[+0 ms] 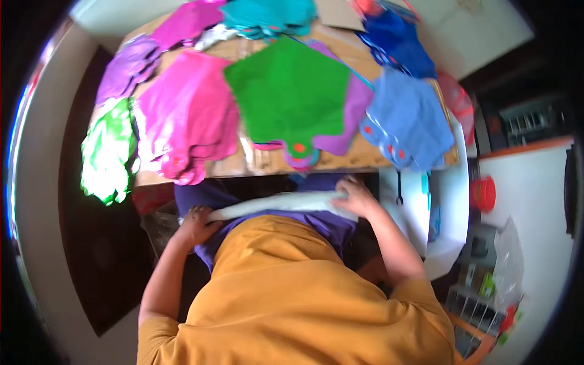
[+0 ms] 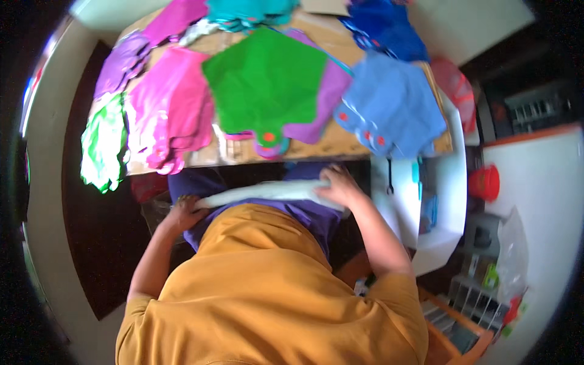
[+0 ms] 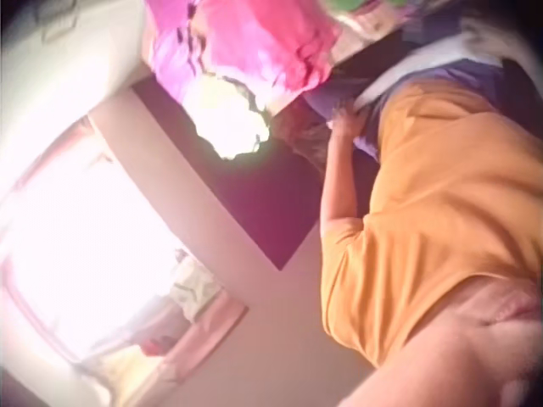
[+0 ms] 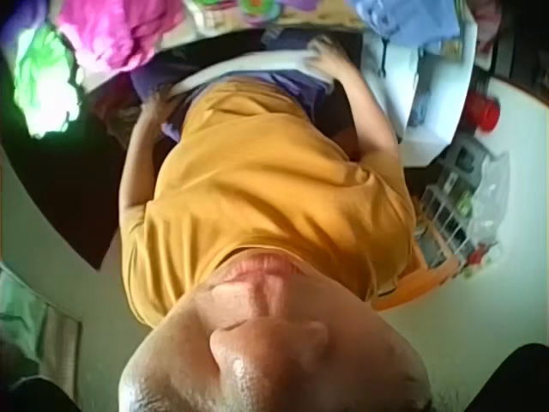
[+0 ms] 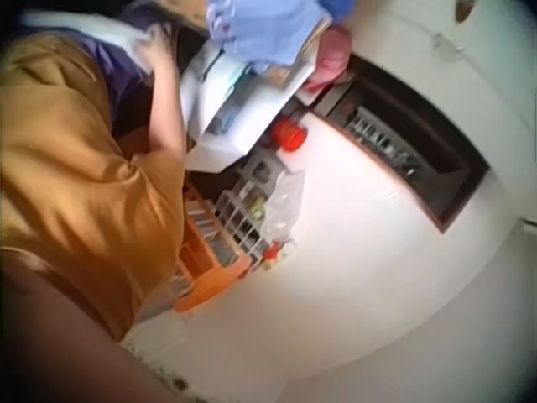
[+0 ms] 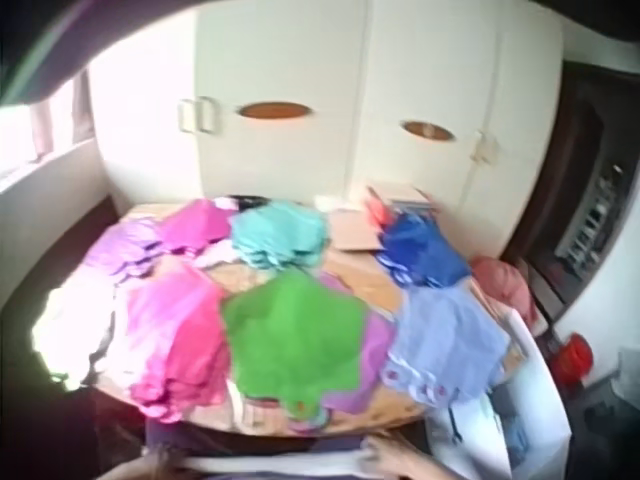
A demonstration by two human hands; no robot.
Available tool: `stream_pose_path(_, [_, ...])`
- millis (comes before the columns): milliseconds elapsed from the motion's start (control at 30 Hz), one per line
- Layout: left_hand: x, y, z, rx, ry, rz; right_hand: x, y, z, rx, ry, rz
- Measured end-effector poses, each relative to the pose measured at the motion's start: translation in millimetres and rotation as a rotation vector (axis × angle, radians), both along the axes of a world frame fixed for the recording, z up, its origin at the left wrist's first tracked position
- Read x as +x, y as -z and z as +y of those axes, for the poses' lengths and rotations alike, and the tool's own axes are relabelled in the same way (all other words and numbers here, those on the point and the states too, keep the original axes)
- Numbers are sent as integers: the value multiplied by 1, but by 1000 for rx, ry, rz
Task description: Folding and sorting various colored plastic bags or sheets and organizing them into a container.
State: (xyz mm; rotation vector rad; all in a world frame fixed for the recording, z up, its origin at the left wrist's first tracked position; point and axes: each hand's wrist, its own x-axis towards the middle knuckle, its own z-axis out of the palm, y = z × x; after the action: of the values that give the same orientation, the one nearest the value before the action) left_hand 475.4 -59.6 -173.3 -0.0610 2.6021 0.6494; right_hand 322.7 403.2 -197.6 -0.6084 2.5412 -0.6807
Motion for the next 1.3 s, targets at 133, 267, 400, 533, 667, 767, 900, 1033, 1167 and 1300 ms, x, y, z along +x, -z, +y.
stream_pose_path(133, [46, -2, -11, 117, -286, 231, 6, -23, -5, 93, -101, 46])
stream_pose_path(267, [38, -1, -29, 223, -335, 176, -37, -35, -20, 207, -19, -415])
stream_pose_path(400, [32, 7, -53, 44, -253, 271, -30, -39, -33, 380, -272, 347])
stream_pose_path(533, [7, 11, -78, 131, -122, -31, -20, -66, -70, 348, -145, 7])
stream_pose_path(667, [-23, 14, -95, 185, 54, -183, 3, -88, -98, 168, -199, -101])
stream_pose_path(767, [-38, -2, -95, 136, 144, -178, -4, -177, -134, -19, -349, -450])
stream_pose_path(900, [-49, -46, -72, 158, 250, -148, -49, -272, -156, -315, -310, -395])
stream_pose_path(1033, [-56, -129, -38, 348, 197, -245, -120, -251, -169, -142, -348, 395])
stream_pose_path(1167, [-42, -185, -10, 854, -101, 246, -134, -221, -154, 85, -397, 488])
stream_pose_path(1300, [-80, -209, 49, 565, -157, 652, -121, -203, -134, 130, -329, 552])
